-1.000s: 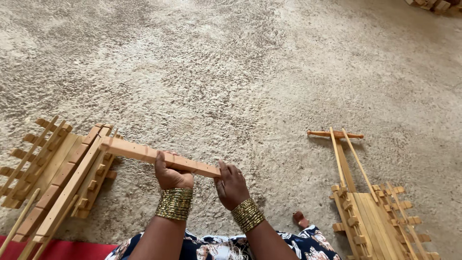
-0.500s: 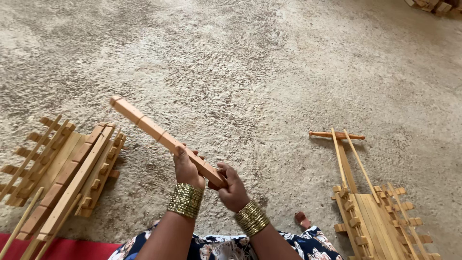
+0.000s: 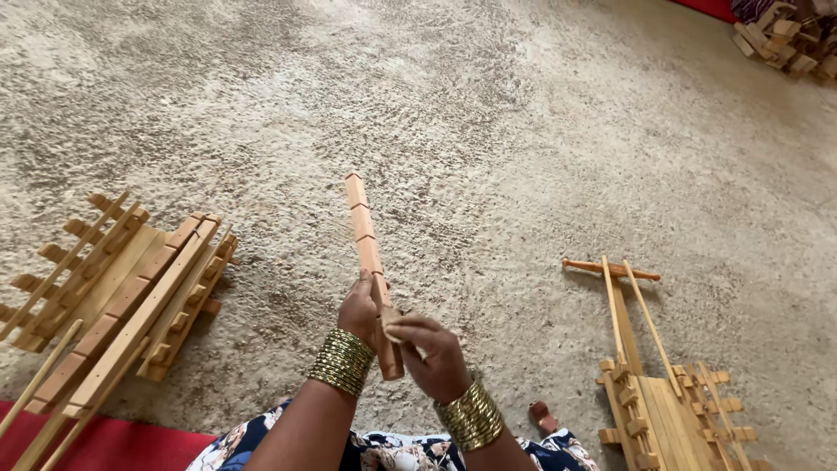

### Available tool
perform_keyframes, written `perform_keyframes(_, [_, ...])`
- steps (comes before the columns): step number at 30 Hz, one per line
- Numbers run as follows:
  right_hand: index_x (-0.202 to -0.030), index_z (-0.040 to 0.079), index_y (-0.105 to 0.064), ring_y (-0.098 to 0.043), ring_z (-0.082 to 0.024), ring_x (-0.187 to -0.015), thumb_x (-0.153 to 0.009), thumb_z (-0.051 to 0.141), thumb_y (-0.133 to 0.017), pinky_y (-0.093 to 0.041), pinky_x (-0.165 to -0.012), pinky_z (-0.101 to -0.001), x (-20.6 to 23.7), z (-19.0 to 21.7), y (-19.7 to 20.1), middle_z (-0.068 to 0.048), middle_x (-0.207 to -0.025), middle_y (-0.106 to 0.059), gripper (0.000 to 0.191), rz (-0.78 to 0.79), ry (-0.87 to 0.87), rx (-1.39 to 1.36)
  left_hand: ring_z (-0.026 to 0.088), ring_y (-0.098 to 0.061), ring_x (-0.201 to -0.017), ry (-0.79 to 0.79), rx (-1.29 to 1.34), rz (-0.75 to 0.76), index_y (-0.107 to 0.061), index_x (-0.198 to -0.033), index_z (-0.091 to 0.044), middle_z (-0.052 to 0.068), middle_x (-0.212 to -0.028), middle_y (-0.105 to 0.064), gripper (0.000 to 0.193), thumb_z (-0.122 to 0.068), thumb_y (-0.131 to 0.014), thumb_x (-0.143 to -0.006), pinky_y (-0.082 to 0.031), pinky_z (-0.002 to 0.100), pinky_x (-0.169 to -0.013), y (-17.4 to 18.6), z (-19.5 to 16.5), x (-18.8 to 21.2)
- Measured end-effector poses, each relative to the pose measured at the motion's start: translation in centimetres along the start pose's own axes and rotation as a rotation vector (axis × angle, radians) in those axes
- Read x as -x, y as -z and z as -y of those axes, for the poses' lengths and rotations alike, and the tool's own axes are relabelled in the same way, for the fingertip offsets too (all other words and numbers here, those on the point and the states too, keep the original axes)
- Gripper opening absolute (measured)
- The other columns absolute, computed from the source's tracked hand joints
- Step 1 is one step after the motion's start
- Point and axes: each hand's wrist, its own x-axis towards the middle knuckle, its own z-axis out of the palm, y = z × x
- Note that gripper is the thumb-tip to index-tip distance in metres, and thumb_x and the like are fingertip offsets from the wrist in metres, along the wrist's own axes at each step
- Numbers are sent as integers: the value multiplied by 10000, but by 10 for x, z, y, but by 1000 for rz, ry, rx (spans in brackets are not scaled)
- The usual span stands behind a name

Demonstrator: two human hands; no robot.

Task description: The person assembles a miniature wooden chair by hand. They first inspect a single wooden slat, then pick up the chair frame and insert multiple slats into the seat slots, adjusting them to fit.

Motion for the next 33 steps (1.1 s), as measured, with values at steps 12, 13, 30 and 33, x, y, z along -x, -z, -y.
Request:
perform_keyframes(12, [-1209, 133, -694, -639, -243, -1256, -1040, 102, -533, -573, -959, -320, -2, -55, 2, -101, -1332, -665, 236, -61, -19, 185, 176, -614, -599, 275, -162, -35, -573, -1107, 42, 115, -828, -636, 545, -434, -312, -1068, -595, 304, -548, -24, 39, 17])
perform_keyframes(13, [-1215, 149, -686, -646, -220, -1248, -1032, 95, -525, -586, -917, -306, -2, -67, 9, -85, -1335, -660, 250, -106, -80, 210, 178, -617, -587, 320, -329, -13, -566, -1096, 27, 117, -808, -631, 584, -480, -278, -1062, -599, 304, -550, -27, 43, 21])
perform_keyframes(30, [-1302, 108, -639, -664, -268, -1175, -928, -67, -384, -639, -850, -338, 3, -102, 40, -120, -1424, -575, 485, -226, -272, 431, 159, -561, -538, 303, -475, 372, -632, -1108, -50, 68, -746, -590, 552, -487, -301, -1043, -529, 297, -474, -17, 62, 21])
perform_keyframes(33, [-1369, 34, -636, -622, -283, -1300, -1020, -54, -399, -583, -1048, -407, 1, -71, 5, -144, -1408, -609, 431, -196, 254, 484, 172, -579, -566, 214, -259, 203, -609, -1107, -14, 86, -772, -607, 498, -419, -325, -1056, -537, 307, -490, -12, 40, 2])
